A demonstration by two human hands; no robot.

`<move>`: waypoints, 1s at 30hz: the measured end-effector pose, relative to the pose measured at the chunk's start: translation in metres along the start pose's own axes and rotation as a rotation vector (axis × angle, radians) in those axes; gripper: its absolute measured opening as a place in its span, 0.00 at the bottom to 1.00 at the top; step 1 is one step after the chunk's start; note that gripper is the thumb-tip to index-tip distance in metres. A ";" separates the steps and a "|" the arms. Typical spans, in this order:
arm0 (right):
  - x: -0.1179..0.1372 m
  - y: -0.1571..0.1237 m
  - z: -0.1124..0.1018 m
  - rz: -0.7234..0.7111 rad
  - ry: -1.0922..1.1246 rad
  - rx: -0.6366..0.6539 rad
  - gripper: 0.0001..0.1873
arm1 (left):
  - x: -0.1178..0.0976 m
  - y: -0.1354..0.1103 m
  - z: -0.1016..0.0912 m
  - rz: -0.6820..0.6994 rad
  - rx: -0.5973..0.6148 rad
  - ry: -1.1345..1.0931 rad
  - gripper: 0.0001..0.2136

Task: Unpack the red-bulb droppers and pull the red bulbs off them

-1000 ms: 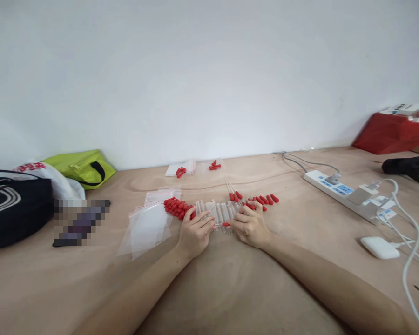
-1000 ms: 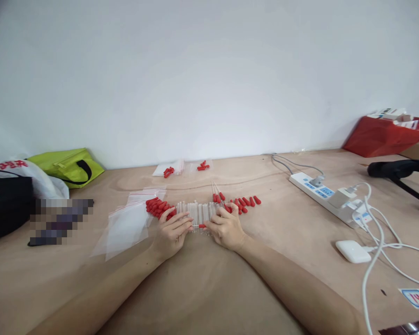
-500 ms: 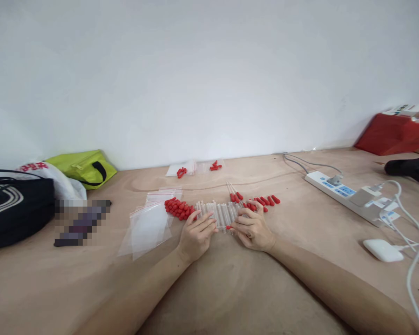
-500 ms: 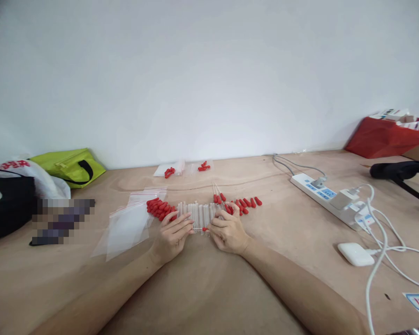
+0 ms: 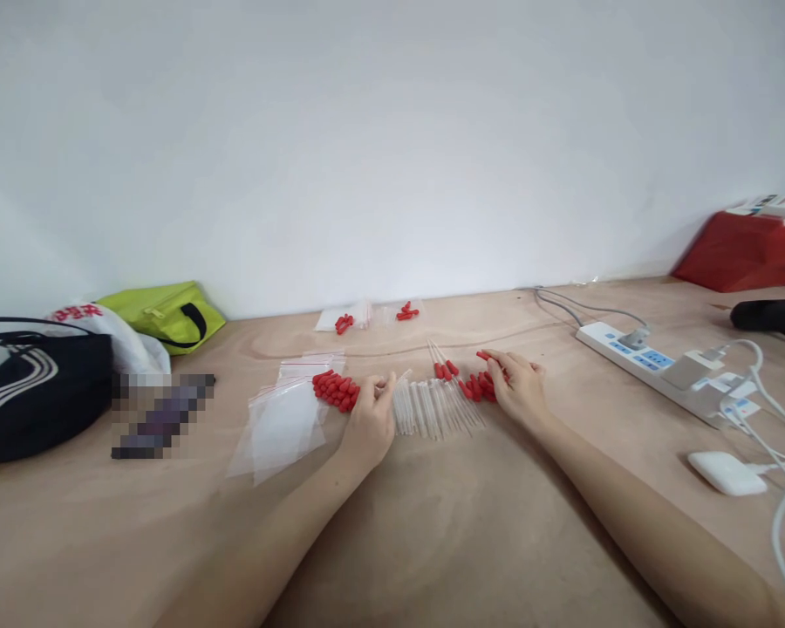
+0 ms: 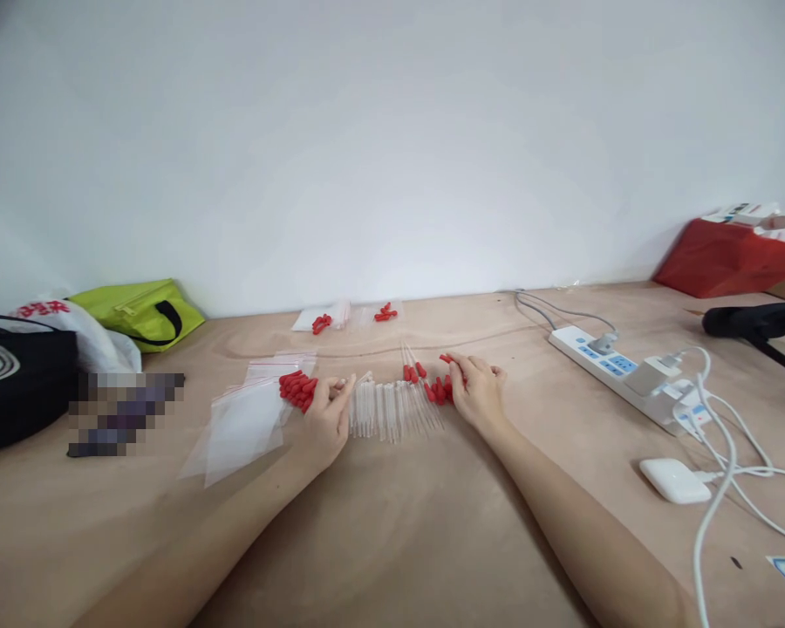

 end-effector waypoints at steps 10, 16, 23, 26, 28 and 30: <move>-0.043 0.005 -0.015 0.195 -0.040 -0.080 0.16 | -0.031 0.013 0.025 0.058 0.066 -0.108 0.10; -0.045 0.007 -0.015 0.177 -0.108 -0.037 0.16 | -0.048 0.010 0.032 0.172 0.127 -0.070 0.09; -0.033 0.004 -0.006 0.107 -0.220 0.066 0.16 | -0.058 0.008 0.041 0.203 0.231 -0.116 0.07; -0.030 0.002 -0.004 0.105 -0.254 0.089 0.16 | -0.058 0.007 0.042 0.165 0.248 -0.156 0.11; -0.029 0.001 -0.004 0.107 -0.265 0.097 0.17 | -0.058 0.006 0.042 0.149 0.254 -0.177 0.14; -0.030 0.001 -0.004 0.115 -0.268 0.105 0.18 | -0.059 0.006 0.041 0.138 0.243 -0.203 0.16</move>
Point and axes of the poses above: each hand's wrist, its own y-axis towards the middle knuckle, its own z-axis out of the palm, x = y × z, the point moved 9 cm from there along y, towards the middle knuckle, and after that the axes turned 4 degrees about -x, right-handed, at the moved point
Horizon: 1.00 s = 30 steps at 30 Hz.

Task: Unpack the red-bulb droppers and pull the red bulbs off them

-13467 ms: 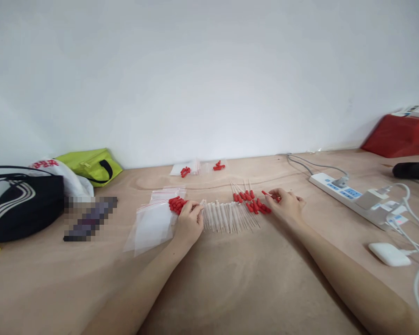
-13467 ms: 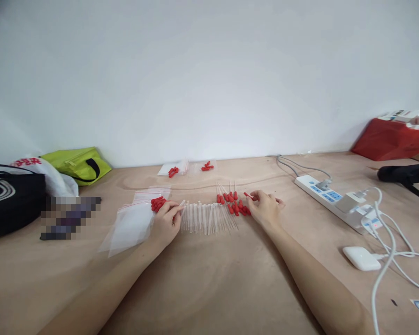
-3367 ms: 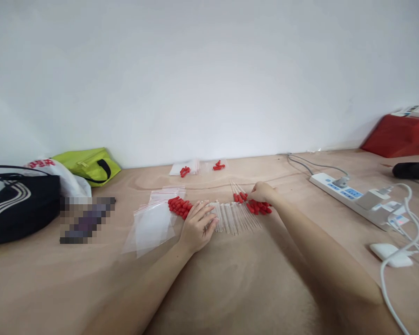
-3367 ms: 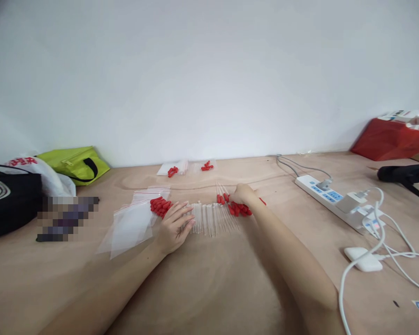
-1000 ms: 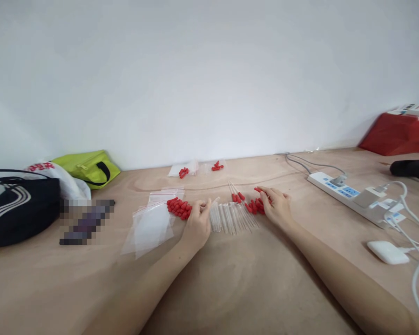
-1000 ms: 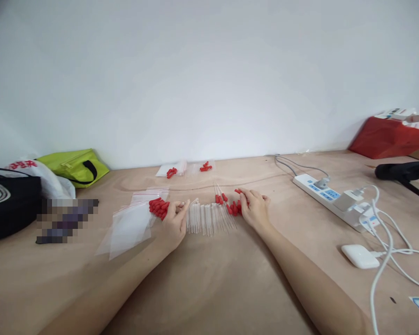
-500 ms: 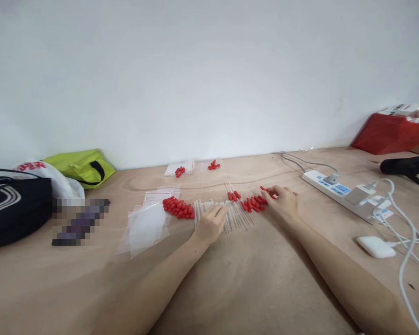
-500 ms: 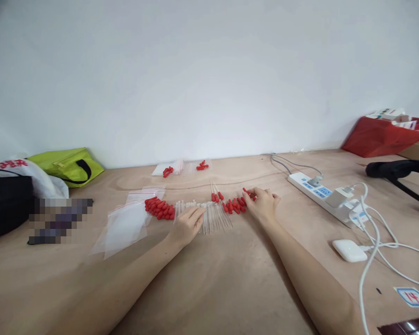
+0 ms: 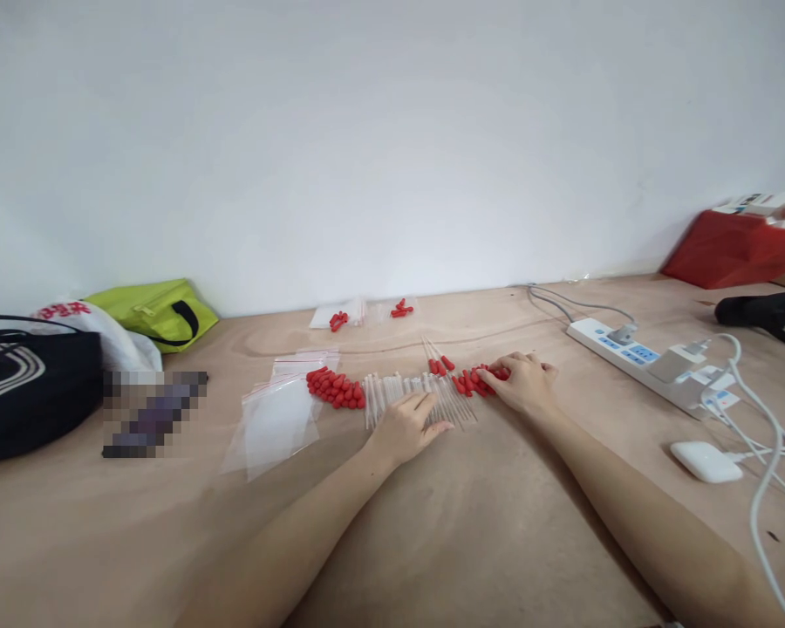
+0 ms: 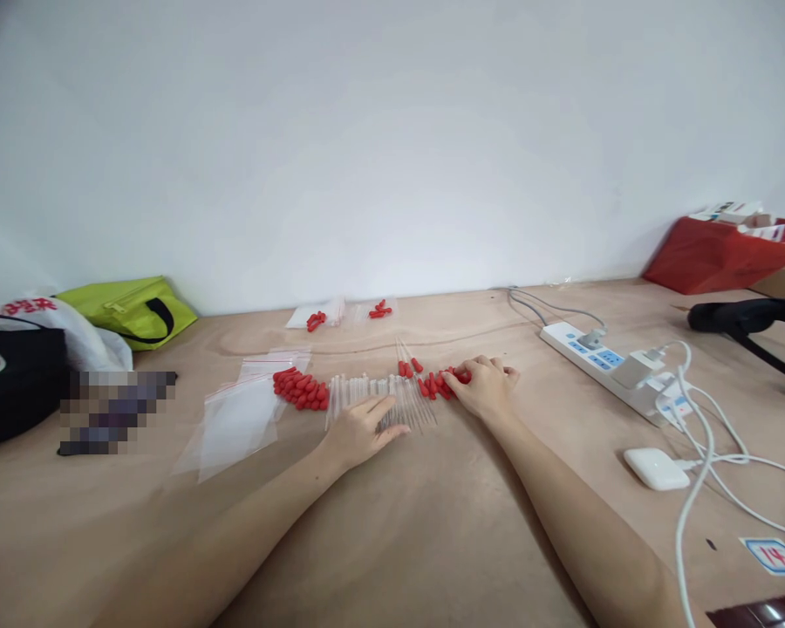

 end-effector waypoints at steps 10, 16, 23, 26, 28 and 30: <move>0.021 0.015 0.008 -0.008 -0.030 0.084 0.15 | 0.028 -0.024 -0.060 0.078 -0.235 0.190 0.07; 0.046 0.032 0.041 0.090 -0.113 0.362 0.13 | 0.047 -0.042 -0.074 0.023 -0.231 0.215 0.04; 0.058 0.039 0.060 0.131 -0.127 0.434 0.13 | 0.055 -0.042 -0.073 -0.072 -0.228 0.202 0.05; 0.062 0.037 0.048 0.122 -0.134 0.392 0.15 | 0.057 -0.042 -0.072 -0.085 -0.223 0.200 0.05; 0.068 0.034 0.031 0.063 -0.107 0.284 0.16 | 0.059 -0.043 -0.072 -0.090 -0.218 0.190 0.06; 0.080 0.024 0.007 -0.091 -0.033 0.087 0.15 | 0.061 -0.044 -0.071 -0.092 -0.213 0.176 0.06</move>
Point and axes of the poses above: each hand's wrist, its own y-axis towards the middle knuckle, its own z-axis out of the palm, x = y × z, the point moved 9 cm from there along y, towards the middle knuckle, and after that the axes turned 4 degrees about -x, right-handed, at the moved point
